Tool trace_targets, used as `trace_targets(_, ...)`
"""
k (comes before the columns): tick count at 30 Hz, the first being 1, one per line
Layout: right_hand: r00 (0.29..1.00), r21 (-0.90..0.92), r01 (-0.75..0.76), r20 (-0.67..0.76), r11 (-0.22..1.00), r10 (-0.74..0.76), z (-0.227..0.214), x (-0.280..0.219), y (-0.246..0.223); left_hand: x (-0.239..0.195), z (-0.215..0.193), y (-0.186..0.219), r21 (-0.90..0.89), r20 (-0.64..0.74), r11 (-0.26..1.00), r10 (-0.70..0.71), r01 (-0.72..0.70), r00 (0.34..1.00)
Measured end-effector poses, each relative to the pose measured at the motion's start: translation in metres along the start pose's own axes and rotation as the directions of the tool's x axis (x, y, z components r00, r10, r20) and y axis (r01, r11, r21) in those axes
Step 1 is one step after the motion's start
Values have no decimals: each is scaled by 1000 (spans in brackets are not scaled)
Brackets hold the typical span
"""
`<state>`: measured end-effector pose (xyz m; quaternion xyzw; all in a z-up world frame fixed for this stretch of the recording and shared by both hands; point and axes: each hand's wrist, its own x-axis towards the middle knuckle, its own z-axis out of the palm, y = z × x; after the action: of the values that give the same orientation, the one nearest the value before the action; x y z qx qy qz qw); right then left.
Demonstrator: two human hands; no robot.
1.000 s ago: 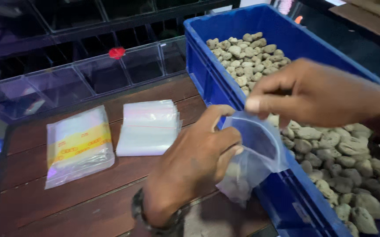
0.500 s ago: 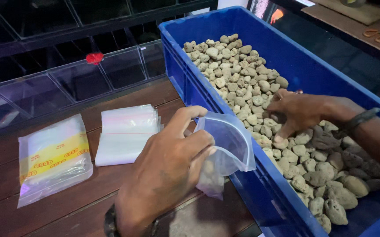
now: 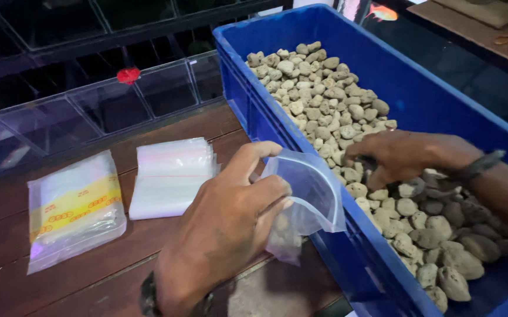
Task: The person takes several stones from a large blue bin by hand, places them into a clear plastic bag, seals the bag, and adds it to a larger collection of similar bags.
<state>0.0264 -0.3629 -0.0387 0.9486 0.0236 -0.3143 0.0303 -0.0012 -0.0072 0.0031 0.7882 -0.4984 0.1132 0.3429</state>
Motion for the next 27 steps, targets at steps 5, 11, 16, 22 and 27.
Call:
trace_targets(5,990,17,-12,-142,1000,14,-2,3,1,0,-1,1,-40,13,999,-11,12,1000)
trace_targets(11,995,117,-46,-78,992,55,-9,-5,1,-2,-3,0,-48,-6,999,2,-2,1000)
trace_targets(16,994,258,45,-111,965,-17,-2,3,18,-2,-2,-2,-40,-9,999,4,-4,1000)
trace_targets(22,995,195,-70,-52,978,81,-18,-14,0,-2,-2,-2,-36,-11,999,-4,4,1000)
trace_targets(27,984,296,-76,-135,952,120,-40,-42,-11,-3,-1,-4,-36,-24,999,4,-5,1000)
